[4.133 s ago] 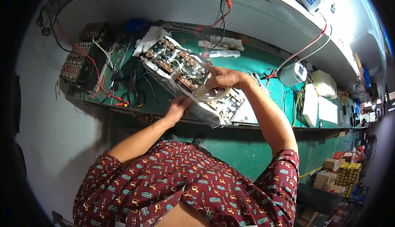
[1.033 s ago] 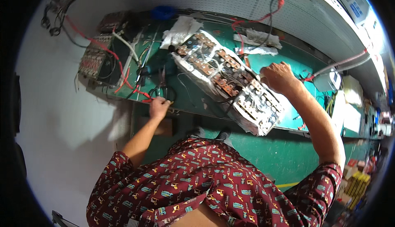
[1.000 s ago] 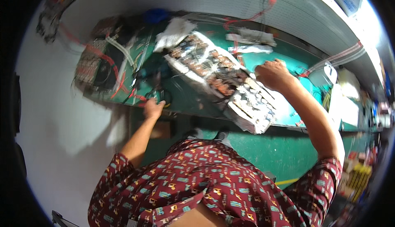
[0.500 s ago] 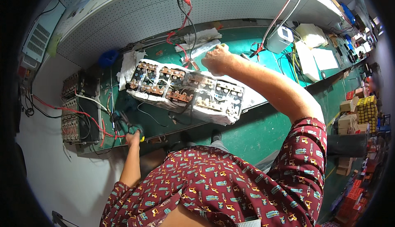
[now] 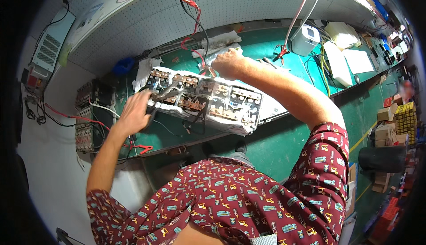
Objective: The person wraps a rectangular electronic module with white tape, repeatedly pulling tape from a roll, applying it over the module's surface, and trimming excess with scissors. The module is rotated and repositioned to cover different areas.
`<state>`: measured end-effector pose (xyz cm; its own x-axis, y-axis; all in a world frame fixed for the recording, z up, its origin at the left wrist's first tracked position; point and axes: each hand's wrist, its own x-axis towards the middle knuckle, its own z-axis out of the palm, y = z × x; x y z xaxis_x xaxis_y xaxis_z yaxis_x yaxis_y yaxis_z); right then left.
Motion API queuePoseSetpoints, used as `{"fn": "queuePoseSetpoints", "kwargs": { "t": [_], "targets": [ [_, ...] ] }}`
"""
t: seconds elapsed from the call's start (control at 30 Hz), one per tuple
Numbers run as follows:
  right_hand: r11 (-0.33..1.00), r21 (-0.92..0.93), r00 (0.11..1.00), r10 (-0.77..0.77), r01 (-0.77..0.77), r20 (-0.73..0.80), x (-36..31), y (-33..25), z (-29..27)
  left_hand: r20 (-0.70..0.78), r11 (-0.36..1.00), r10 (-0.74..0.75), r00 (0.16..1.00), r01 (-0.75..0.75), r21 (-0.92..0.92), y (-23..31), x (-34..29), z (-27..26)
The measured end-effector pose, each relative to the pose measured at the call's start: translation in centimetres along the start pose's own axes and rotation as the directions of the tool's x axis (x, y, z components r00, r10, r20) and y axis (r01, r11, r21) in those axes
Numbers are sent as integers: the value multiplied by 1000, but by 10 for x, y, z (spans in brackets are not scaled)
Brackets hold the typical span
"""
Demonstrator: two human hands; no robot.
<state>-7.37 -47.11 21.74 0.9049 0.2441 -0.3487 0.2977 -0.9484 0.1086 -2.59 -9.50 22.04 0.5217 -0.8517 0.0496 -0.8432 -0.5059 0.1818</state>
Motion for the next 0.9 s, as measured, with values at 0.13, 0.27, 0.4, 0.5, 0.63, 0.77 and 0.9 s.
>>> {"fn": "queuePoseSetpoints", "kwargs": {
  "t": [0.13,0.27,0.4,0.5,0.63,0.77,0.9],
  "targets": [
    [1000,-11,998,28,-28,-54,-5,-2,3,425,993,-5,905,-44,106,15,87,1],
    [1000,17,993,15,-13,-113,-17,-4,-2,474,963,113,873,-214,164,24,126,23],
    [1000,9,991,7,-6,-136,-17,-3,1,517,937,115,848,-265,226,40,149,29],
    [996,-85,968,-56,36,-245,-6,6,30,572,931,128,810,-297,213,44,160,31],
    [980,195,986,66,-35,-155,-12,17,49,544,920,167,822,-329,215,48,155,25],
    [950,271,971,195,-153,-135,-29,39,87,522,912,193,831,-348,217,48,153,29],
    [844,483,882,392,-232,-261,-47,104,137,485,926,179,856,-314,211,38,150,35]
  ]
}}
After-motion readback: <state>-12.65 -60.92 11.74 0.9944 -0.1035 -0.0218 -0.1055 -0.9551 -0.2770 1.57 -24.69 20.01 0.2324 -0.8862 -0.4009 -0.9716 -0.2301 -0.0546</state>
